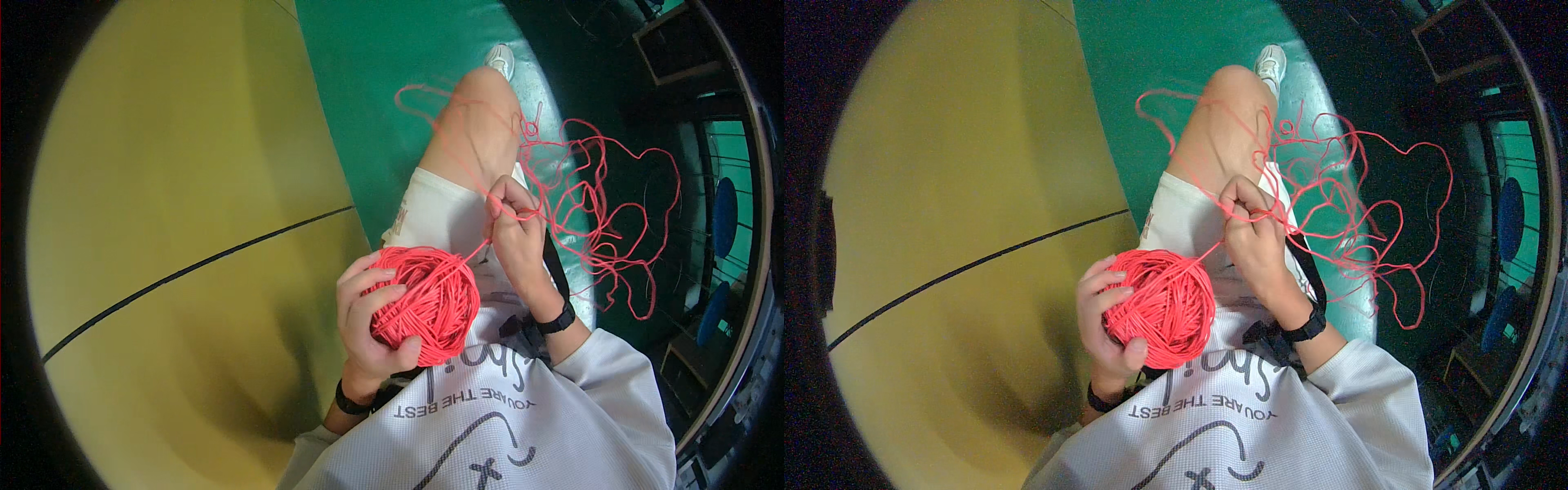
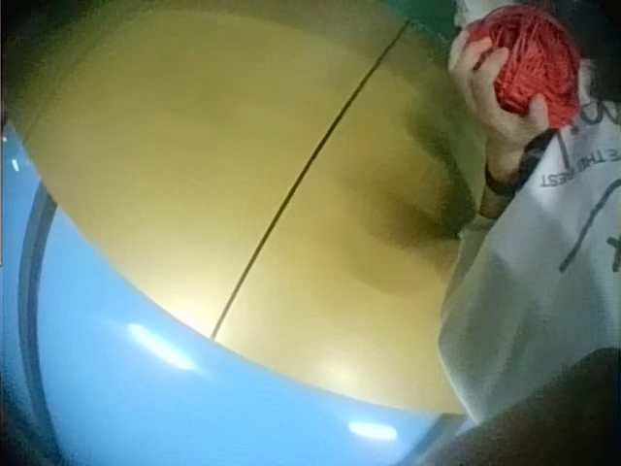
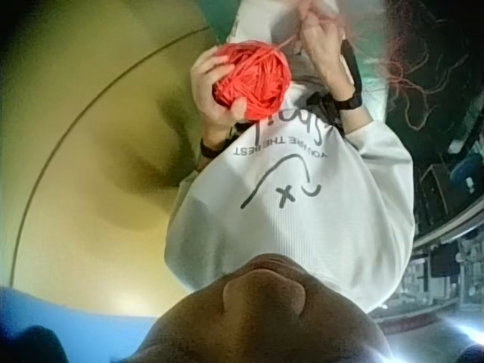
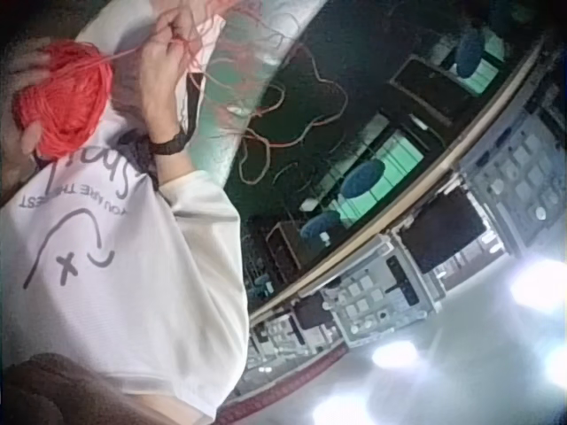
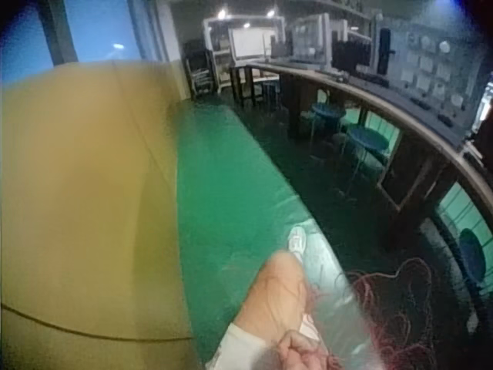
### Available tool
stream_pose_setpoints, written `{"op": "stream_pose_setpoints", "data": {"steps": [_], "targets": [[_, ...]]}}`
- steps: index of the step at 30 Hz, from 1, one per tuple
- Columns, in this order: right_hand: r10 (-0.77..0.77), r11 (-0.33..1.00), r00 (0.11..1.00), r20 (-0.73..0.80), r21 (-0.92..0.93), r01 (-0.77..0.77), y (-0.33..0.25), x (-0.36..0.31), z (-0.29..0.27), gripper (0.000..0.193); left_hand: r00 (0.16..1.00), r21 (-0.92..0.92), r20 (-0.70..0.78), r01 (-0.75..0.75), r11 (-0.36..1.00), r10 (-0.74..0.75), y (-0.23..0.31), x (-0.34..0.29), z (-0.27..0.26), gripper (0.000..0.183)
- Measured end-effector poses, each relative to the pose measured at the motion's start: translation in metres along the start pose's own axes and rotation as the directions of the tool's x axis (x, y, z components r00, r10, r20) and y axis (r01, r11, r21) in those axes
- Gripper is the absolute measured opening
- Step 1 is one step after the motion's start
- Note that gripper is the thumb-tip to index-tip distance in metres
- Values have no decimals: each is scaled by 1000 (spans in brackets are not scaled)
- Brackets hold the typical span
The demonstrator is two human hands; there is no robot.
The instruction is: The person winds a red string by hand onto a ball held on their lap.
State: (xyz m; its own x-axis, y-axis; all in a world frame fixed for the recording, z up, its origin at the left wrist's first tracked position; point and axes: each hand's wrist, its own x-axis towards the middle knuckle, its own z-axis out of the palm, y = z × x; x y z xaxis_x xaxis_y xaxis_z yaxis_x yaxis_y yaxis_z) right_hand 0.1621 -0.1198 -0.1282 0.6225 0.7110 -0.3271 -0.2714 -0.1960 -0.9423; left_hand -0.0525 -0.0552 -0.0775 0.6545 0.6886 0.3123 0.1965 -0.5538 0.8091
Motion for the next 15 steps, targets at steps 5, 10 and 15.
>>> {"op": "stream_pose_setpoints", "data": {"steps": [5,10,15], "targets": [[-277,871,955,105,-393,296,11,7,3,20,997,-16,-76,-18,1000,17,-8,-17,2,60],[-169,922,981,92,-338,190,34,-3,5,18,987,-80,-162,1,997,-14,-16,-25,5,57],[-32,947,980,195,-307,92,55,-18,6,12,980,-92,25,199,976,-197,-8,-13,-9,33]]}}
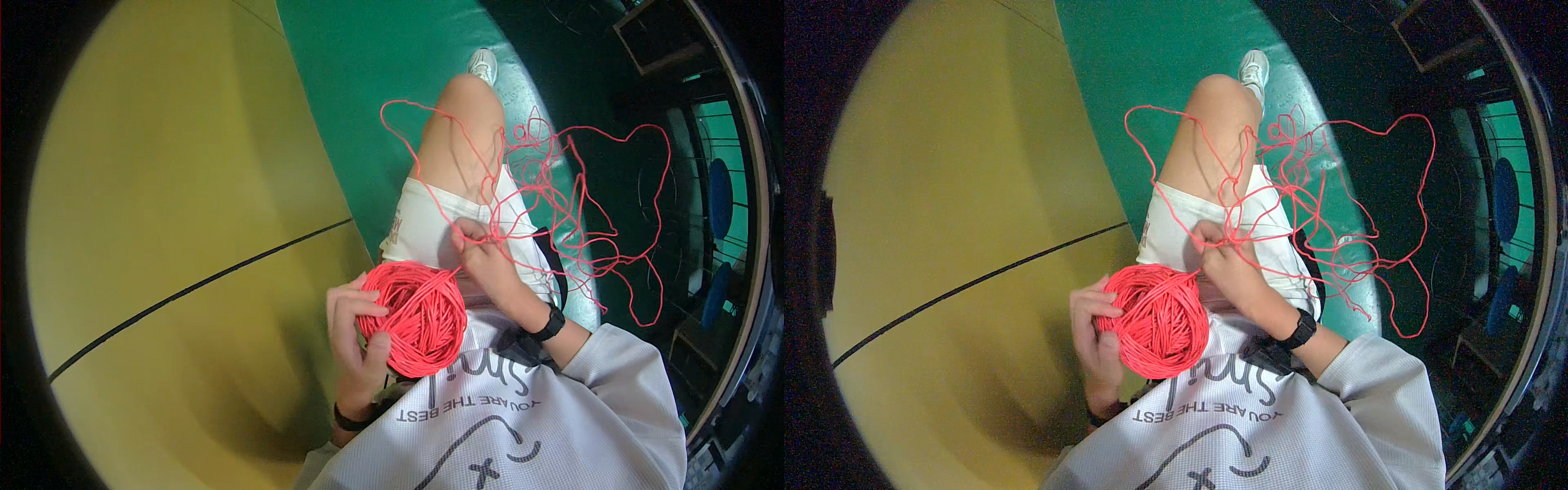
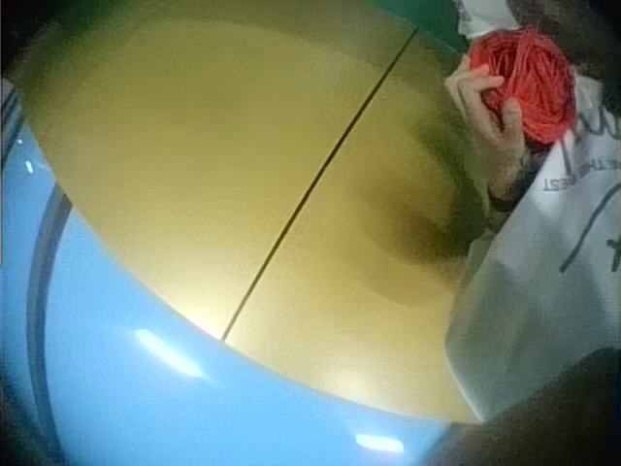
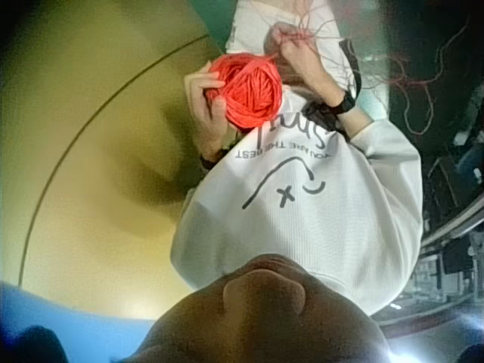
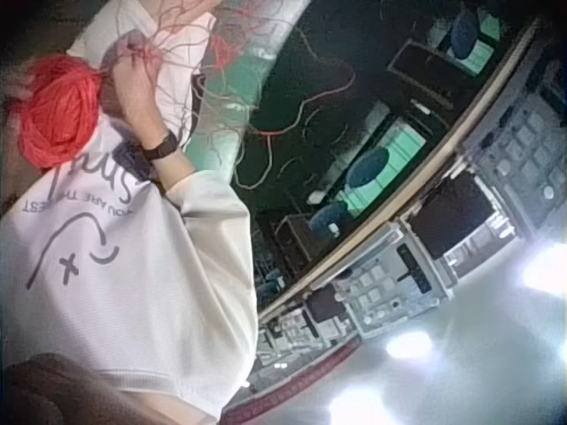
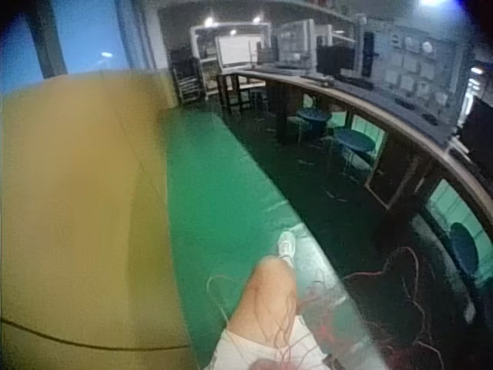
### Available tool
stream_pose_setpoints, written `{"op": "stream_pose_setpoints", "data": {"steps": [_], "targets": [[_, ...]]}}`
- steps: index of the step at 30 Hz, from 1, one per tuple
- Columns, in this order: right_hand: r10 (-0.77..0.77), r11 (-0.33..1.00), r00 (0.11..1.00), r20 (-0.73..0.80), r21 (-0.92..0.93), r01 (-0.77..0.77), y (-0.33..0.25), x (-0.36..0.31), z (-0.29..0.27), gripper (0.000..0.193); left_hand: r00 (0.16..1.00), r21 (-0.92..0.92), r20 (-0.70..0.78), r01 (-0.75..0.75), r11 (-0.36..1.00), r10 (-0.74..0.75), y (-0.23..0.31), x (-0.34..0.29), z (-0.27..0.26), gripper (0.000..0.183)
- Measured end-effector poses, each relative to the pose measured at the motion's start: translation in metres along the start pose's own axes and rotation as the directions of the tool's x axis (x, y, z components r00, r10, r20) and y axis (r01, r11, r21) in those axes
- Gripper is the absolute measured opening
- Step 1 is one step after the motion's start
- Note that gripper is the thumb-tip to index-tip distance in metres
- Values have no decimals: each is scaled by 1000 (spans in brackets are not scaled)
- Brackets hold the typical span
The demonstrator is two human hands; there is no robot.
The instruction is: The person winds a red string by hand onto a ball held on their lap.
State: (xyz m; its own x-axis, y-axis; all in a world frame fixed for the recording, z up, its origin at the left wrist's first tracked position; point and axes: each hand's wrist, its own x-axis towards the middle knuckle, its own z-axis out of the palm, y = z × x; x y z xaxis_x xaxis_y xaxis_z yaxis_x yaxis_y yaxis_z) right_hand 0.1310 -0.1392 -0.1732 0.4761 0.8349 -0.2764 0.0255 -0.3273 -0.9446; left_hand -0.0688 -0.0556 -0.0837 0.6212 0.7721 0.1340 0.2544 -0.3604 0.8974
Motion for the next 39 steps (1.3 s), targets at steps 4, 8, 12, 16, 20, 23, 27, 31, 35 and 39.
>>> {"op": "stream_pose_setpoints", "data": {"steps": [4,8,12,16,20,23,27,31,35,39], "targets": [[52,984,986,159,161,-78,-14,-6,9,18,934,291,261,166,942,-245,40,40,-15,42],[105,976,964,245,161,-147,-29,-4,7,18,873,459,455,-61,886,-176,53,43,-1,59],[25,981,983,182,186,-60,-23,-6,12,18,850,376,520,-141,916,-83,37,32,5,58],[44,954,987,157,285,-88,-5,-3,21,23,873,153,487,-58,987,-24,3,46,-1,48],[13,950,991,134,306,-54,-14,0,20,21,849,21,527,-55,998,35,2,59,-8,45],[-123,842,992,-22,526,116,-32,4,18,20,834,-40,540,-107,993,111,13,78,-4,45],[-182,910,983,15,382,163,-83,8,-19,25,840,-106,496,-192,976,219,45,89,-8,43],[-325,929,942,84,216,302,-64,-42,-46,34,722,-128,668,-128,983,181,60,50,8,44],[-351,928,933,-80,108,358,-69,-67,-58,36,688,-50,709,-166,985,152,89,47,15,52],[-333,934,938,-96,107,342,-76,-74,-58,22,620,64,770,-311,948,151,109,50,14,53]]}}
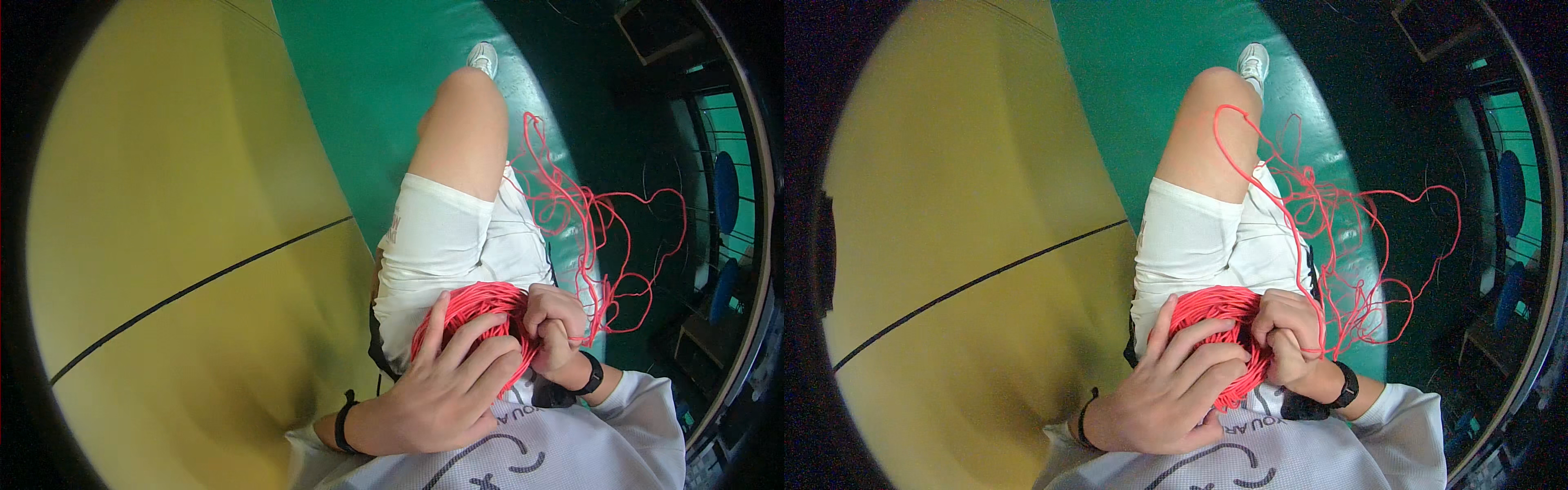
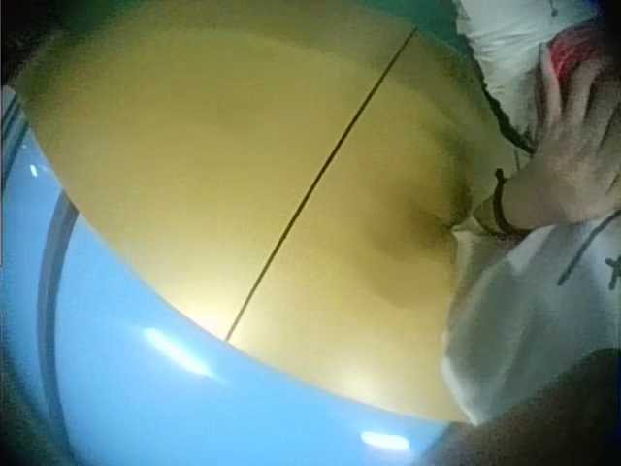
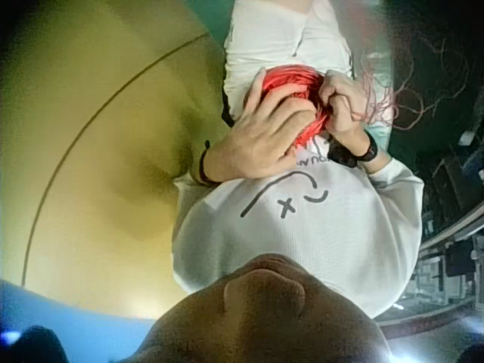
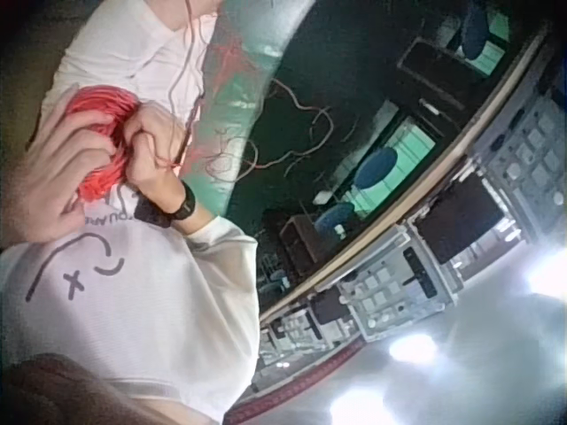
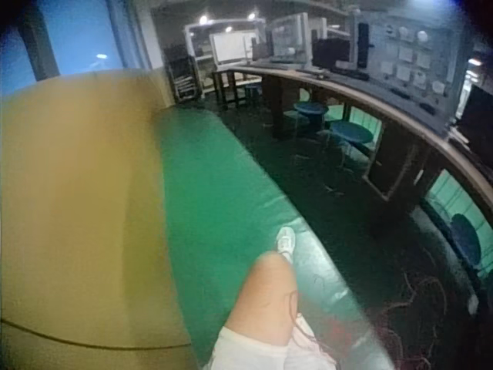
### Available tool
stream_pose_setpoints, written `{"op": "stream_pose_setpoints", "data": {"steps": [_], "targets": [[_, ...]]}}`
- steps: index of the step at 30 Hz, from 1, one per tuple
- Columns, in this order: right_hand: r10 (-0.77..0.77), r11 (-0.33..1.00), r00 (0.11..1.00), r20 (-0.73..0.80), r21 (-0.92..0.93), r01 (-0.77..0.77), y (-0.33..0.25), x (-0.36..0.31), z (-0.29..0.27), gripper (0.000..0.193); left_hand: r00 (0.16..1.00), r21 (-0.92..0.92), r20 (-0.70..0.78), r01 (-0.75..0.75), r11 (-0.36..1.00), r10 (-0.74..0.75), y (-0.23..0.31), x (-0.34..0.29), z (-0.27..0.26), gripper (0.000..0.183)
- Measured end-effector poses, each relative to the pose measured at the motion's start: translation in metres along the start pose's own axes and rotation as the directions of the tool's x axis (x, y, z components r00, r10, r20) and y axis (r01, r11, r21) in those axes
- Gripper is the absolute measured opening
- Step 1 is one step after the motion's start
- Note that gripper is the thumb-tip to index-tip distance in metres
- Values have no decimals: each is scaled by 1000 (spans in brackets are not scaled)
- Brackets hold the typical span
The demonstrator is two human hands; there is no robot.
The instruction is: The person winds a red string by hand onto a ball held on their lap.
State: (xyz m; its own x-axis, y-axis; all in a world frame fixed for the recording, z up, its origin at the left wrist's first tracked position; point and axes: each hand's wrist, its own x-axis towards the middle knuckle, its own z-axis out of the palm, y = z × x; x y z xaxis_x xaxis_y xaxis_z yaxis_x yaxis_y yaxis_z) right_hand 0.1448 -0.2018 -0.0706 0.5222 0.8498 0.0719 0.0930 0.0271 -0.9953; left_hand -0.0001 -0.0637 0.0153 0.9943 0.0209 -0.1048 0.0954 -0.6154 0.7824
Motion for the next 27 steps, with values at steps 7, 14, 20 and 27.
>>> {"op": "stream_pose_setpoints", "data": {"steps": [7,14,20,27], "targets": [[6,982,994,108,-191,15,0,37,36,12,979,194,-102,194,962,-177,-16,9,-3,52],[66,989,950,306,109,-104,24,67,35,23,873,-96,-366,308,946,-322,-64,-3,7,28],[432,797,898,-82,501,-338,53,60,-11,50,830,-157,-369,388,908,-418,-82,-27,-4,27],[563,663,826,-32,613,-429,56,54,5,48,845,-271,-428,218,938,-320,-90,-28,1,18]]}}
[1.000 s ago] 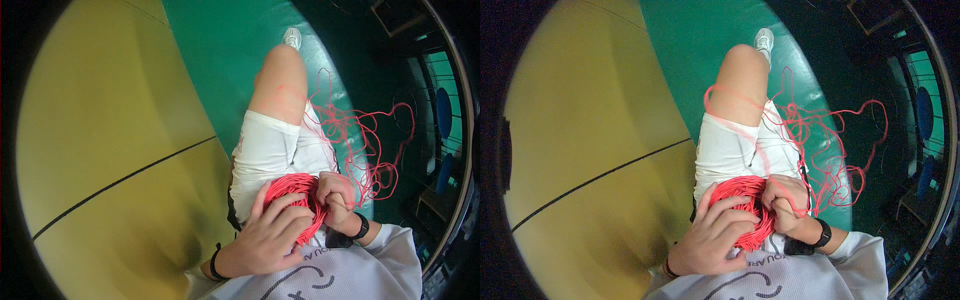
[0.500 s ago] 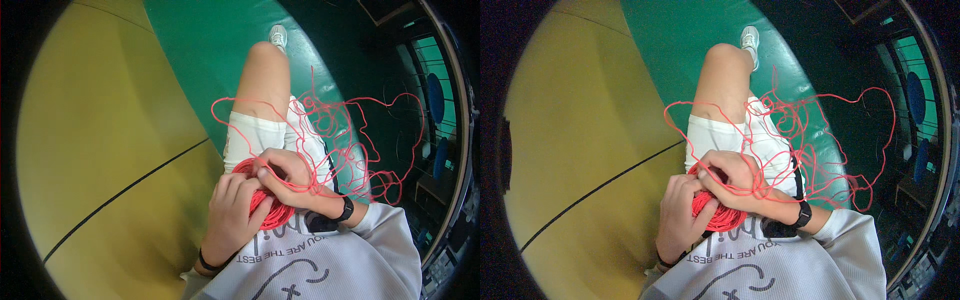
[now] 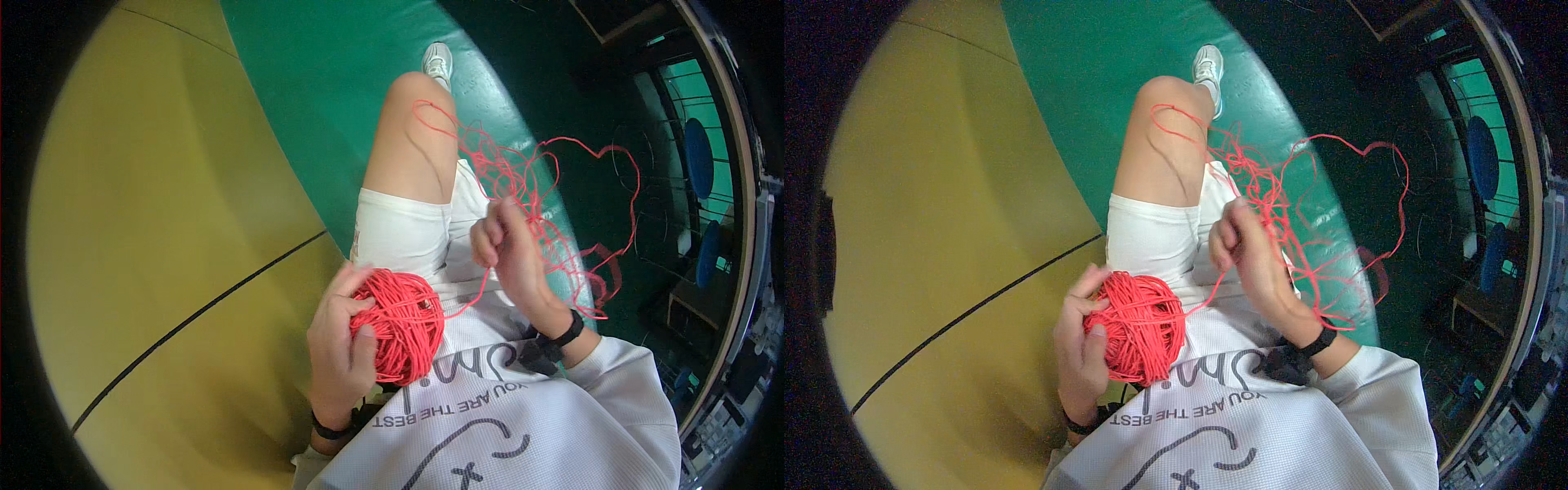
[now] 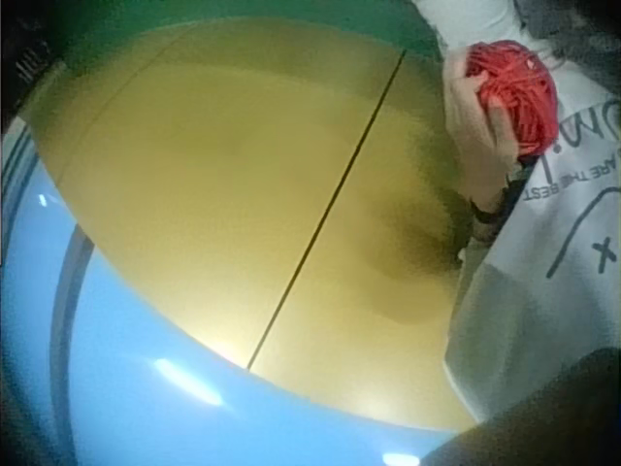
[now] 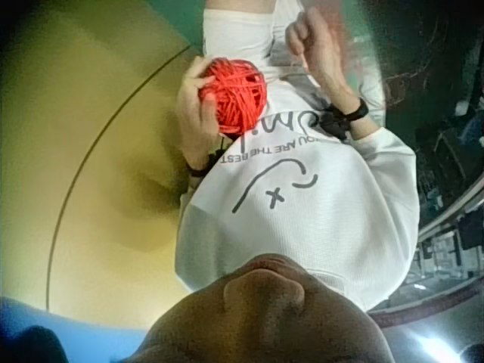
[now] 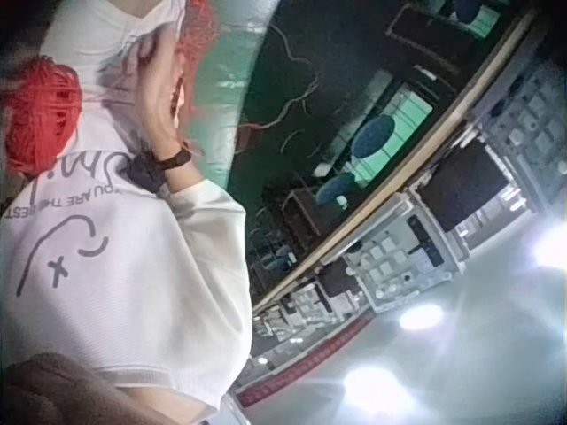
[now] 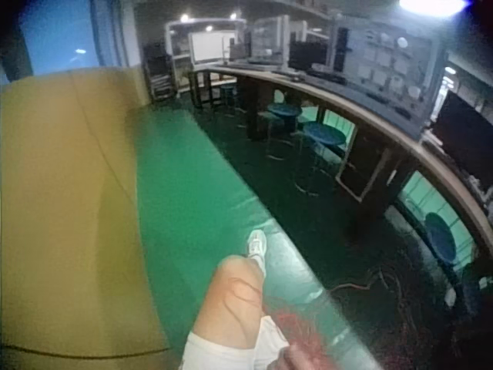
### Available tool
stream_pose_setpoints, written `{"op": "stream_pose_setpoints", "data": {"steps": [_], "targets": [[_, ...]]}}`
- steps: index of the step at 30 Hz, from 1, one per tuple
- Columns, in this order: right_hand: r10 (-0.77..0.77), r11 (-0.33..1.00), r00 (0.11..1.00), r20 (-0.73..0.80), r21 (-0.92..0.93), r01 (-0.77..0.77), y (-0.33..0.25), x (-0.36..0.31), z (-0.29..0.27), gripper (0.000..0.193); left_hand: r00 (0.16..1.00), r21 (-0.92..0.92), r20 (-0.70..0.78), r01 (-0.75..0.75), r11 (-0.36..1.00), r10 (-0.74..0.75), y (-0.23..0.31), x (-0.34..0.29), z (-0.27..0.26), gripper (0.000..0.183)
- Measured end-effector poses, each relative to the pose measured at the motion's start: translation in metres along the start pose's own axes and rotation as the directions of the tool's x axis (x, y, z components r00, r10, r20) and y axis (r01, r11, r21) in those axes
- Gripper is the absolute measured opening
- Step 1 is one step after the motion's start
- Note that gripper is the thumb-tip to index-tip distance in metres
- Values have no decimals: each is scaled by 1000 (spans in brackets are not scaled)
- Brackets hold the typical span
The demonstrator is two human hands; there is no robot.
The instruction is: The person winds a red string by hand onto a ball held on their lap.
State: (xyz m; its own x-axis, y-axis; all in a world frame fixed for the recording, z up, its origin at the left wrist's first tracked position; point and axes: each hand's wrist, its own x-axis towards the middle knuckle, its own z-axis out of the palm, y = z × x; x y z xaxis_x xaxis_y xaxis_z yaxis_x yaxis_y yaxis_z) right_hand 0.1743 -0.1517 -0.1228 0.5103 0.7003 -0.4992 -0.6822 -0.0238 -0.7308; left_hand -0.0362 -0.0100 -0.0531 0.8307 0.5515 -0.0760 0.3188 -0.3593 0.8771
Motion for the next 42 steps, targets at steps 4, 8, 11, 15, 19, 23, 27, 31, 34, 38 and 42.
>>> {"op": "stream_pose_setpoints", "data": {"steps": [4,8,11,15,19,23,27,31,34,38,42], "targets": [[4,998,986,-165,63,7,20,6,-11,44,999,28,-37,22,999,-21,2,-2,6,17],[-54,988,957,-287,124,93,11,5,-38,46,991,-83,-90,86,993,-94,-7,-9,4,14],[37,986,918,-394,166,32,30,5,-40,46,994,-94,-80,67,993,-75,-7,-13,6,12],[177,984,881,-439,59,-169,35,-2,-41,46,989,-115,-141,30,993,-46,-25,-28,6,13],[96,841,970,-221,-504,-198,43,-12,-38,38,932,-185,-317,122,975,-177,-43,-43,4,27],[-88,673,996,-5,-737,55,48,-18,-22,33,863,-349,-405,159,924,-301,-65,-55,6,31],[-32,632,991,130,-766,121,53,-22,-5,20,754,-747,-396,67,661,-525,-92,-64,11,28],[-57,735,925,375,-612,293,59,-17,5,21,695,-899,-283,48,435,-661,-112,-105,12,33],[130,806,894,430,-571,158,64,-17,-1,22,672,-899,-269,80,430,-690,-131,-149,22,37],[247,953,802,544,-288,-98,69,-23,7,30,701,-834,-271,171,524,-660,-139,-162,32,45],[161,965,851,500,-261,-30,57,-26,22,30,861,-541,-139,349,765,-490,-136,-121,45,51]]}}
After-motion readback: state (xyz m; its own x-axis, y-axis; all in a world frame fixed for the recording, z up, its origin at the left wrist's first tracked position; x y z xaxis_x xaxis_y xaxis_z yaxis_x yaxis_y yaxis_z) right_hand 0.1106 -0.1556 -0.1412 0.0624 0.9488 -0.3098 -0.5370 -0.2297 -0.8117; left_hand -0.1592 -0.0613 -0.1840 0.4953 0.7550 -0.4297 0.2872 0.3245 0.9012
